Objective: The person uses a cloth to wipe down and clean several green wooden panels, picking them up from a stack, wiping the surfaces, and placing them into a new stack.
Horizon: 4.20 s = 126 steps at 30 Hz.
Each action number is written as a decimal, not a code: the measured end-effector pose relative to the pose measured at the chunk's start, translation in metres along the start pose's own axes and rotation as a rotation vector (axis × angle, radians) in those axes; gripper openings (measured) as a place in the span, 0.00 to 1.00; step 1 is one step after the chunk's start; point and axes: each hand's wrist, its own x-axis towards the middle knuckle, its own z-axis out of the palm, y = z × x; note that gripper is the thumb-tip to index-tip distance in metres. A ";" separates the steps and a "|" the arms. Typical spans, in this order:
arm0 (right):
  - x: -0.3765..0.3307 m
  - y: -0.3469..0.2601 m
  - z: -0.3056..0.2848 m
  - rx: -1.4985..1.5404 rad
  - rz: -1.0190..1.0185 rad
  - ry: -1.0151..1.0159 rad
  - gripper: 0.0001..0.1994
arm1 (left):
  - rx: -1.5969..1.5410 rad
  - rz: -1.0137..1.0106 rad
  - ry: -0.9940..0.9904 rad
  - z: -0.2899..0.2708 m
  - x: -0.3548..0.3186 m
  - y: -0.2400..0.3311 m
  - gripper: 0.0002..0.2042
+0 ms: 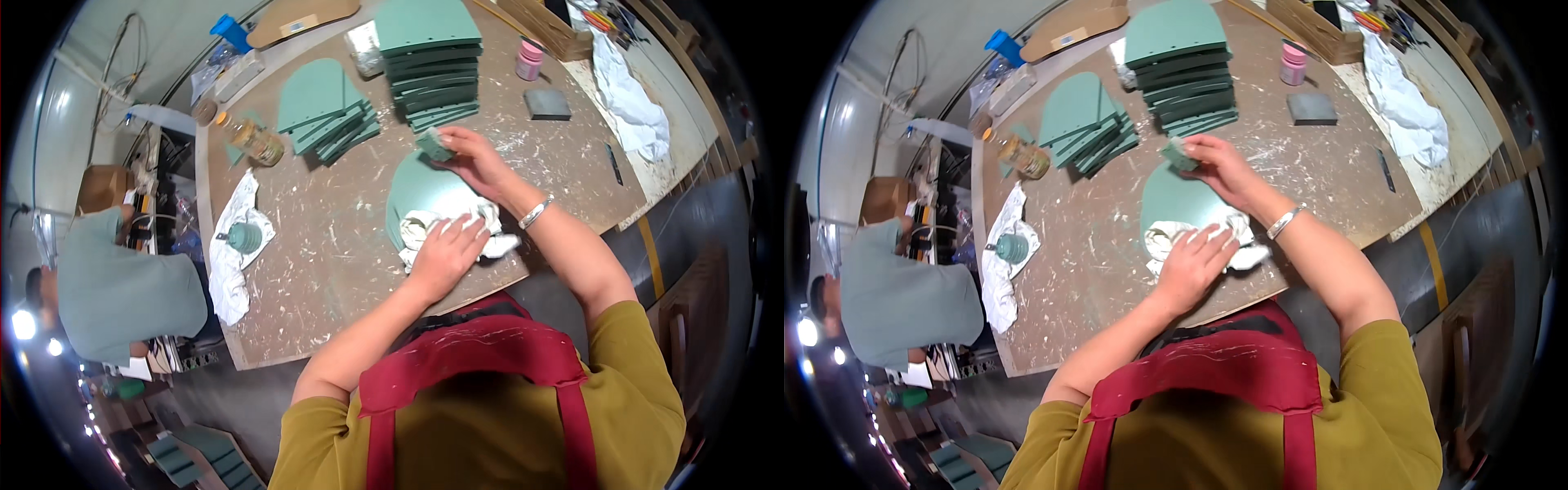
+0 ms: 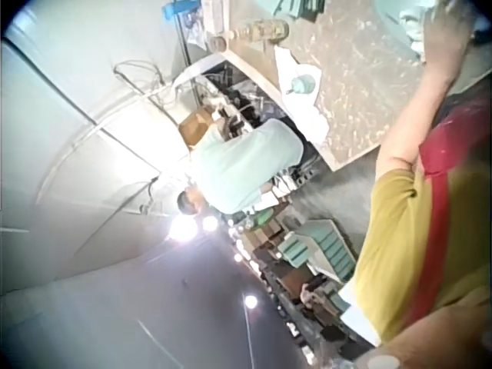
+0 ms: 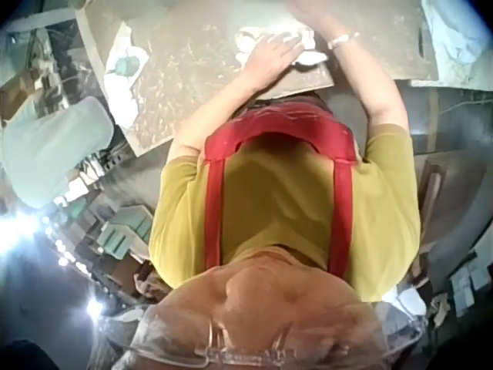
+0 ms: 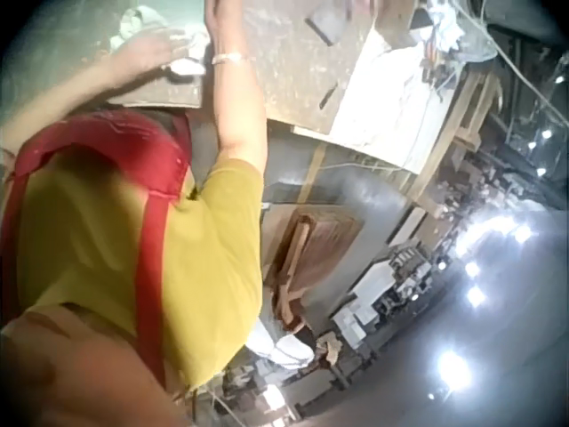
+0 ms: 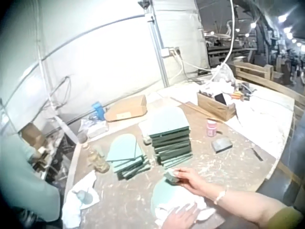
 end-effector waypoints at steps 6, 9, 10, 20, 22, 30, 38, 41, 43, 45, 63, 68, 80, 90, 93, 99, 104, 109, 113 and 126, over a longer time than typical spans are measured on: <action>0.000 -0.009 0.002 -0.067 0.030 -0.031 0.12 | -0.220 -0.309 0.134 -0.030 -0.067 0.000 0.13; -0.013 -0.001 0.012 -0.101 -0.034 0.049 0.14 | -0.306 -0.837 0.127 -0.074 -0.092 -0.032 0.15; -0.020 0.001 0.014 -0.086 -0.056 0.061 0.15 | -0.287 -0.922 0.095 -0.085 -0.101 -0.048 0.16; -0.057 0.031 -0.027 -0.409 -0.087 0.036 0.18 | -0.436 -1.006 -0.047 -0.049 -0.063 -0.003 0.27; -0.054 0.035 -0.040 -0.409 -0.078 0.034 0.18 | -0.538 -1.091 -0.018 -0.035 -0.070 -0.005 0.27; -0.049 -0.011 -0.025 0.552 -0.003 -0.021 0.16 | -0.779 -0.902 0.594 -0.107 -0.020 -0.018 0.08; -0.048 -0.034 -0.027 0.498 -0.045 0.137 0.08 | 0.186 -0.088 0.081 -0.042 0.013 0.031 0.09; -0.052 -0.027 -0.045 0.336 -0.096 0.191 0.09 | 0.112 -0.128 -0.037 -0.020 0.014 0.029 0.14; -0.061 -0.037 -0.043 0.181 -0.110 0.219 0.10 | -0.059 -0.245 -0.253 -0.016 0.019 0.020 0.25; -0.071 -0.051 -0.045 -0.136 -0.109 0.260 0.15 | -0.002 -0.276 -0.189 -0.023 0.018 0.010 0.30; -0.138 -0.046 -0.004 -1.336 -0.404 -0.130 0.18 | 0.045 -0.461 -0.214 -0.016 0.012 -0.012 0.34; -0.084 -0.066 0.032 -1.285 -0.349 -0.238 0.17 | -0.116 -0.275 -0.180 0.010 0.012 0.007 0.26; -0.005 -0.011 0.101 -1.479 -0.194 -1.180 0.14 | -0.654 -0.451 0.104 0.037 0.005 0.009 0.22; -0.004 -0.014 0.097 -1.452 -0.288 -1.132 0.03 | -0.565 -0.504 0.160 0.021 0.016 0.015 0.22; 0.020 -0.020 0.099 -1.625 -0.078 -0.941 0.11 | -0.049 -0.362 -0.079 0.019 0.012 0.011 0.26; 0.046 -0.028 0.065 -1.635 -0.540 -0.549 0.09 | -0.085 -0.404 -0.058 0.007 0.023 0.014 0.22; 0.020 -0.029 0.080 -1.550 -0.402 -0.630 0.09 | -0.117 -0.379 -0.244 0.002 0.045 -0.018 0.27; 0.006 -0.004 0.095 -1.613 -0.226 -0.852 0.07 | -0.397 -0.485 -0.044 0.041 0.036 -0.024 0.31; 0.038 -0.010 0.073 -1.585 -0.393 -0.571 0.11 | -0.030 -0.343 -0.213 0.014 0.045 -0.027 0.31; 0.039 -0.010 0.071 -1.743 -0.459 -0.281 0.08 | -0.070 -0.311 -0.245 0.006 0.047 -0.031 0.30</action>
